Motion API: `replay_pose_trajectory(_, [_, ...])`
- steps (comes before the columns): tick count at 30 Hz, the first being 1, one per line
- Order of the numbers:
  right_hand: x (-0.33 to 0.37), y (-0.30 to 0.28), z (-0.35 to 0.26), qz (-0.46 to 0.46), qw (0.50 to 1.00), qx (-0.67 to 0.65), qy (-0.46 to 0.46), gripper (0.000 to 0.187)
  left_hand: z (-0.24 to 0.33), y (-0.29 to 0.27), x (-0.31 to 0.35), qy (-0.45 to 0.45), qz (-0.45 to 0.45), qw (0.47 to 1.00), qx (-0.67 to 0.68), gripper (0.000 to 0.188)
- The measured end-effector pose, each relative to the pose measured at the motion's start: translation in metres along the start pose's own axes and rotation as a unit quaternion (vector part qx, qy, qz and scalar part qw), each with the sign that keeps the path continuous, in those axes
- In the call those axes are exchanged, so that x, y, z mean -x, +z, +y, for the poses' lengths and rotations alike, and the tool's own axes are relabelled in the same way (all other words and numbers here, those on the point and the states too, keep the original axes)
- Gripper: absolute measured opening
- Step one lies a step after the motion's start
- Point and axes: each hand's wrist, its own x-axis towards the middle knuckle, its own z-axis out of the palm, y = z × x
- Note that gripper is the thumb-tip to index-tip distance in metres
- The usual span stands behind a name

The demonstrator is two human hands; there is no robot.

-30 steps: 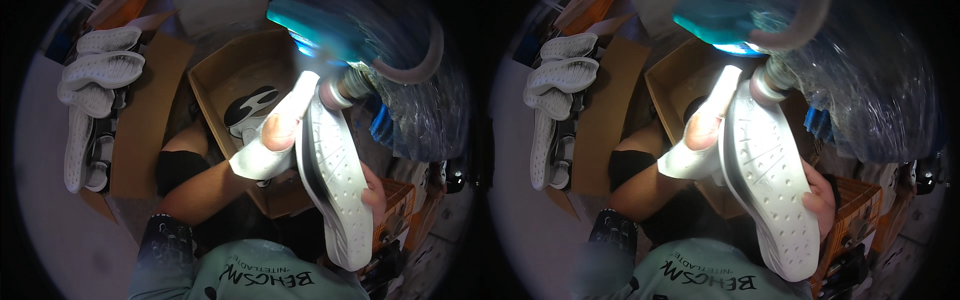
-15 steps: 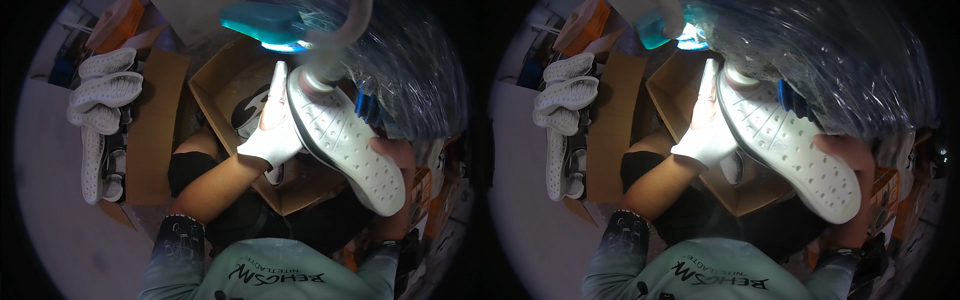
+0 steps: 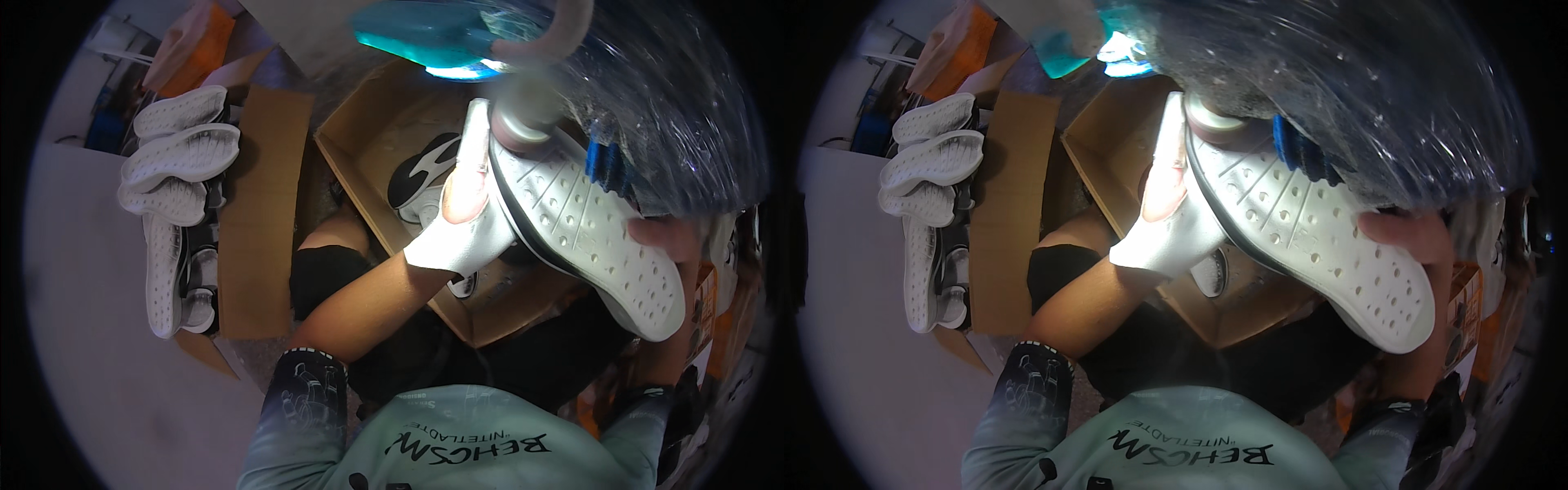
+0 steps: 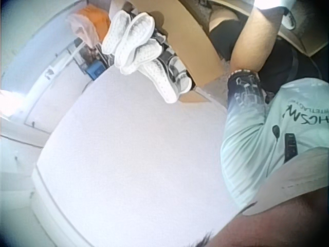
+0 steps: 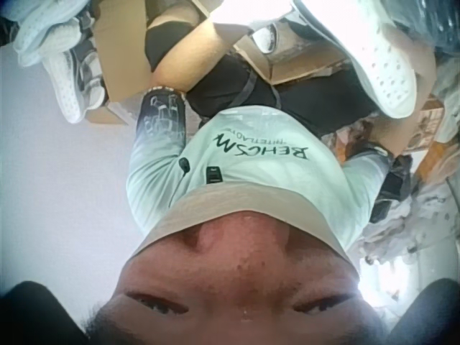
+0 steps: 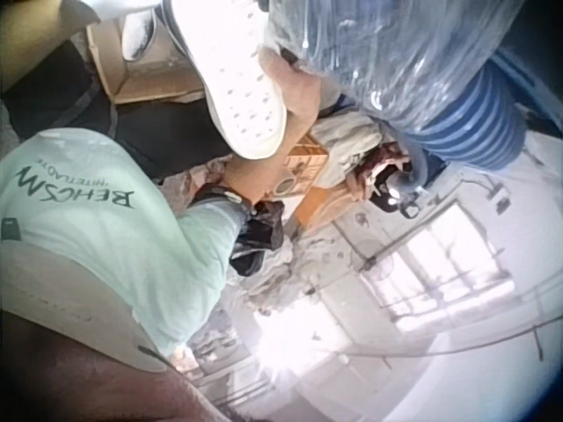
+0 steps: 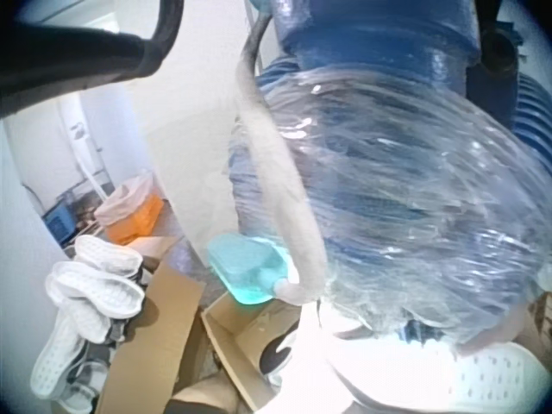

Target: The person sits on the floor and repeatedly rubs the soles of white slippers against a rotating buffing wheel. They handle multiple slippers one at a time, turning them over to polish different areas of the sole before placing them back into a cardboard box.

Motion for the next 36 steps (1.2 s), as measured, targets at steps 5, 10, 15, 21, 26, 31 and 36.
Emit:
replay_pose_trajectory(5, [0.018,0.024,0.019,0.007,0.995,-0.099,-0.02,0.074,0.003,0.002,-0.009,-0.023,0.078,0.997,-0.005,0.053])
replay_pose_trajectory(10, [0.019,0.038,0.029,-0.032,0.997,-0.063,-0.018,0.072,0.003,0.001,-0.008,-0.035,0.091,0.991,-0.089,0.048])
replay_pose_trajectory(15, [0.018,0.079,0.027,0.047,0.987,-0.149,-0.028,0.076,0.003,-0.006,-0.003,0.009,0.088,0.993,-0.078,0.054])
replay_pose_trajectory(21, [-0.008,0.106,0.033,0.084,0.96,-0.25,-0.095,0.052,0.0,-0.024,-0.007,0.048,0.004,0.996,-0.079,0.057])
replay_pose_trajectory(26, [-0.034,0.119,0.05,0.104,0.954,-0.256,-0.118,0.05,0.001,-0.048,-0.01,0.106,0.158,0.976,-0.107,0.047])
replay_pose_trajectory(31, [-0.078,0.121,0.061,0.15,0.937,-0.281,-0.14,0.049,0.011,-0.053,-0.013,0.143,-0.038,0.978,-0.148,0.048])
replay_pose_trajectory(36, [-0.147,0.101,0.059,0.206,0.914,-0.308,-0.168,0.047,0.016,-0.038,-0.025,0.222,-0.005,0.965,-0.14,0.085])
